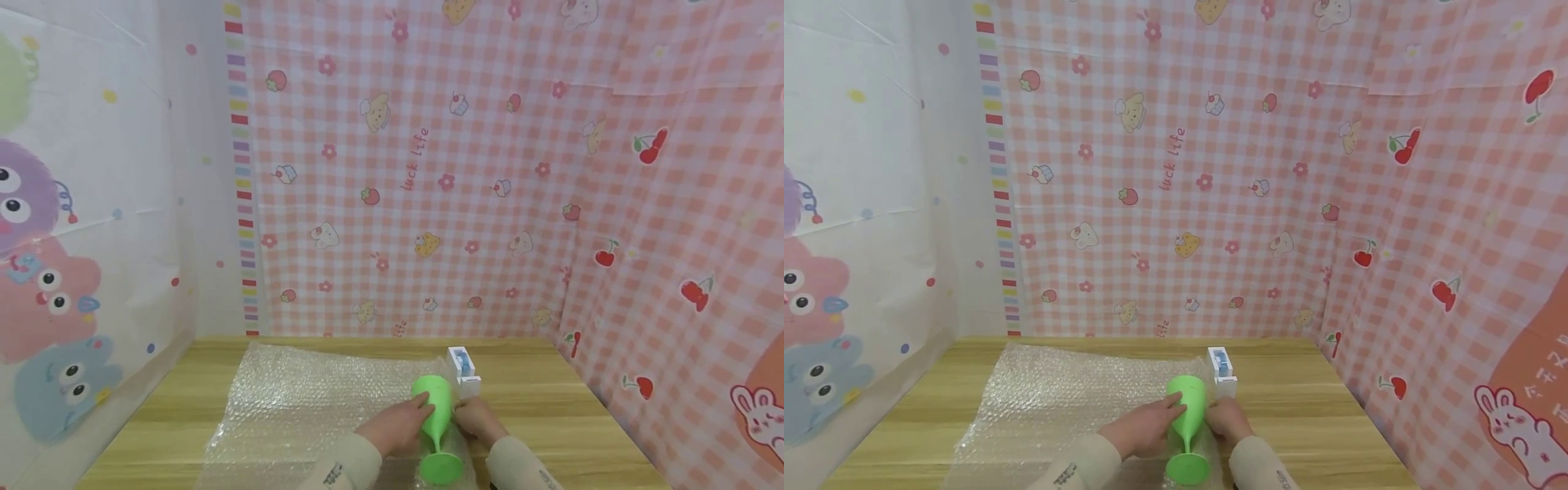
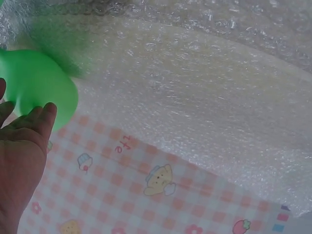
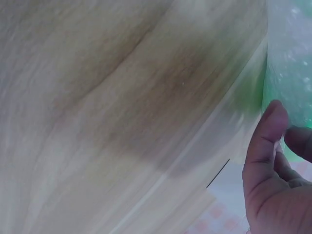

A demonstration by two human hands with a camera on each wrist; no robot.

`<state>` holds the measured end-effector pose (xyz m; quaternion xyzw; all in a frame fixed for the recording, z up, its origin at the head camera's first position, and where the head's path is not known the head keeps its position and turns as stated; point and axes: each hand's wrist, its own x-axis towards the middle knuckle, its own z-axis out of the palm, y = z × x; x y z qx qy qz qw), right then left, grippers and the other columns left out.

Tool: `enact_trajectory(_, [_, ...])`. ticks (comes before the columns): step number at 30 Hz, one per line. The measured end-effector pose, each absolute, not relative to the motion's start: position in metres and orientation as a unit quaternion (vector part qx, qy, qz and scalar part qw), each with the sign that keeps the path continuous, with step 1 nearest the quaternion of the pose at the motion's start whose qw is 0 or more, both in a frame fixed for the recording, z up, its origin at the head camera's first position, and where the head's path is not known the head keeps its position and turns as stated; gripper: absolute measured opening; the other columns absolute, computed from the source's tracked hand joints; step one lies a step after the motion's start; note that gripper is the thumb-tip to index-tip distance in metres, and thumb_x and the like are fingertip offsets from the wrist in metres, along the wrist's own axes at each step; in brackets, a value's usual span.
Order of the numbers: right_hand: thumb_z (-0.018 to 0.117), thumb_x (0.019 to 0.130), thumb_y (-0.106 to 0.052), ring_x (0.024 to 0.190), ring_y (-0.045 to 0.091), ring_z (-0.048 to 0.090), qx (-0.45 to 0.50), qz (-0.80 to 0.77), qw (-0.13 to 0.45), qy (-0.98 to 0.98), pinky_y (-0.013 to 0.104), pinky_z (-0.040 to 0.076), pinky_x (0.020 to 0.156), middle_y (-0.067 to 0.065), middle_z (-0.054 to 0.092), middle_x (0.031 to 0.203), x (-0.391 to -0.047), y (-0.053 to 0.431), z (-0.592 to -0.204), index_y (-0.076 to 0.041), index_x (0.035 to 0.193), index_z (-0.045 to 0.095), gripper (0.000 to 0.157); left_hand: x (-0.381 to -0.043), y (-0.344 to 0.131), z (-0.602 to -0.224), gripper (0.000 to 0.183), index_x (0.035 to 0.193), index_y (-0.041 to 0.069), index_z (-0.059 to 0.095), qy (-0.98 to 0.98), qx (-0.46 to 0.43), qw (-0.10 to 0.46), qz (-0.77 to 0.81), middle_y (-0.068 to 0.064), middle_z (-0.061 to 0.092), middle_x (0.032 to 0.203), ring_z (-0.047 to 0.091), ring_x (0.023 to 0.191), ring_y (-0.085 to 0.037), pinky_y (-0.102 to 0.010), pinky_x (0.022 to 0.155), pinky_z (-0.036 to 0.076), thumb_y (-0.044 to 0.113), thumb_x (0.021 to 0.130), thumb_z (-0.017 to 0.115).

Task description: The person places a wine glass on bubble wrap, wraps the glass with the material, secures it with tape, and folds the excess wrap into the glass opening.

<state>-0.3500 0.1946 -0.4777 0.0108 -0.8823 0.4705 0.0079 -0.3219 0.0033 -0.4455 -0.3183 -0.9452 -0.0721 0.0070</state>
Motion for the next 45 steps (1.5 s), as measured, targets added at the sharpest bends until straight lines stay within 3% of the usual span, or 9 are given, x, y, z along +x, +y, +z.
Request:
enact_trajectory(8, [0.049, 0.067, 0.004, 0.046, 0.01, 0.039, 0.012, 0.431, 0.054, -0.901, 0.021, 0.036, 0.043, -0.005, 0.039, 0.05, -0.352, 0.188, -0.476, -0.017, 0.052, 0.037, 0.029, -0.322, -0.002, -0.446, 0.076, 0.149, 0.013, 0.045, -0.944, -0.316, 0.013, -0.096, -0.014, 0.041, 0.152, 0.054, 0.126, -0.027, -0.035, 0.105, 0.044, 0.013, 0.079, 0.076])
enact_trajectory(12, [0.054, 0.071, 0.002, 0.049, 0.012, 0.045, 0.001, 0.425, 0.063, -0.903, 0.023, 0.042, 0.046, -0.001, 0.046, 0.054, -0.351, 0.183, -0.475, -0.011, 0.055, 0.049, 0.021, -0.324, -0.004, -0.448, 0.078, 0.149, 0.015, 0.045, -0.947, -0.305, 0.006, -0.102, -0.017, 0.04, 0.151, 0.056, 0.123, -0.028, -0.037, 0.103, 0.047, 0.011, 0.078, 0.078])
enact_trajectory(16, [0.058, 0.074, 0.001, 0.054, 0.015, 0.051, -0.009, 0.422, 0.067, -0.904, 0.026, 0.047, 0.049, 0.004, 0.055, 0.062, -0.349, 0.181, -0.473, 0.001, 0.069, 0.064, 0.008, -0.325, -0.004, -0.453, 0.077, 0.147, 0.011, 0.047, -0.943, -0.318, 0.017, -0.095, -0.015, 0.036, 0.154, 0.058, 0.12, -0.026, -0.033, 0.101, 0.048, 0.007, 0.076, 0.078])
enact_trajectory(21, [0.061, 0.076, 0.0, 0.059, 0.018, 0.056, -0.013, 0.425, 0.078, -0.902, 0.03, 0.051, 0.053, 0.009, 0.062, 0.073, -0.345, 0.18, -0.47, 0.011, 0.091, 0.069, 0.019, -0.324, -0.005, -0.453, 0.075, 0.144, 0.007, 0.049, -0.941, -0.325, 0.027, -0.092, -0.012, 0.039, 0.153, 0.06, 0.116, -0.025, -0.032, 0.1, 0.048, 0.009, 0.076, 0.078])
enact_trajectory(26, [0.062, 0.078, -0.001, 0.06, 0.017, 0.056, -0.004, 0.431, 0.083, -0.899, 0.029, 0.05, 0.053, 0.007, 0.062, 0.071, -0.344, 0.177, -0.468, 0.008, 0.089, 0.071, 0.017, -0.325, -0.01, -0.453, 0.073, 0.147, 0.01, 0.046, -0.942, -0.322, 0.02, -0.092, -0.015, 0.042, 0.151, 0.062, 0.112, -0.026, -0.034, 0.097, 0.05, 0.013, 0.081, 0.077])
enact_trajectory(34, [0.062, 0.079, 0.001, 0.064, 0.017, 0.06, 0.012, 0.453, 0.068, -0.889, 0.029, 0.054, 0.055, 0.009, 0.066, 0.078, -0.347, 0.172, -0.468, 0.008, 0.091, 0.071, 0.017, -0.323, -0.016, -0.458, 0.076, 0.146, 0.01, 0.048, -0.941, -0.32, 0.028, -0.103, -0.018, 0.039, 0.151, 0.065, 0.1, -0.023, -0.031, 0.088, 0.054, 0.006, 0.076, 0.076])
enact_trajectory(45, [0.062, 0.082, 0.003, 0.066, 0.017, 0.061, 0.012, 0.471, 0.06, -0.88, 0.031, 0.056, 0.058, 0.011, 0.067, 0.082, -0.347, 0.172, -0.465, 0.009, 0.093, 0.07, 0.015, -0.319, -0.018, -0.458, 0.078, 0.149, 0.005, 0.042, -0.936, -0.333, 0.015, -0.115, -0.016, 0.032, 0.157, 0.063, 0.108, -0.021, -0.029, 0.094, 0.051, 0.007, 0.078, 0.075])
